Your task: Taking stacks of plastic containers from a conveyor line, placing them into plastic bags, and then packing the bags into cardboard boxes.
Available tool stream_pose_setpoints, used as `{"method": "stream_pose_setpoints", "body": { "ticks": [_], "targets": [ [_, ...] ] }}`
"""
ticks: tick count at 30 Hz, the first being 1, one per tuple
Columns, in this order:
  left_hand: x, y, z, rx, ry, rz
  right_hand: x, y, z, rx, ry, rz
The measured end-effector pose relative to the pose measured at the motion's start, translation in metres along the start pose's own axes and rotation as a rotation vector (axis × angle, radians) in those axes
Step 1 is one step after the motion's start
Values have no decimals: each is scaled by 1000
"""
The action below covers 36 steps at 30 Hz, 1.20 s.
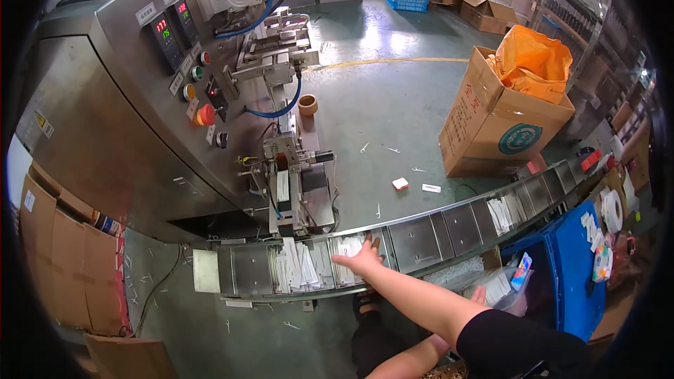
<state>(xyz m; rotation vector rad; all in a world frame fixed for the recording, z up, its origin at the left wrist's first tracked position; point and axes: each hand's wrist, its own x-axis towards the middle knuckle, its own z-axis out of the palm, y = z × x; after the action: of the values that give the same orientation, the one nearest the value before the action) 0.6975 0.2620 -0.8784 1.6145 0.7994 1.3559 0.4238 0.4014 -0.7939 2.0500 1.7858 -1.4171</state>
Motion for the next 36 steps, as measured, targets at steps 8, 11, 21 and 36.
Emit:
{"method": "stream_pose_setpoints", "body": {
  "ticks": [8,11,21,36],
  "targets": [
    [8,32,-22,226,-256,-312,-21,-15,-2,107,43,-86],
    [9,32,-22,236,-244,-299,-7,-1,-6,207,10,-183],
    [9,12,-25,-177,-152,-228,-6,19,-49,636,-148,-370],
    [90,71,-60,161,-297,-850,-83,261,-293,1191,-448,-401]
  ]
}}
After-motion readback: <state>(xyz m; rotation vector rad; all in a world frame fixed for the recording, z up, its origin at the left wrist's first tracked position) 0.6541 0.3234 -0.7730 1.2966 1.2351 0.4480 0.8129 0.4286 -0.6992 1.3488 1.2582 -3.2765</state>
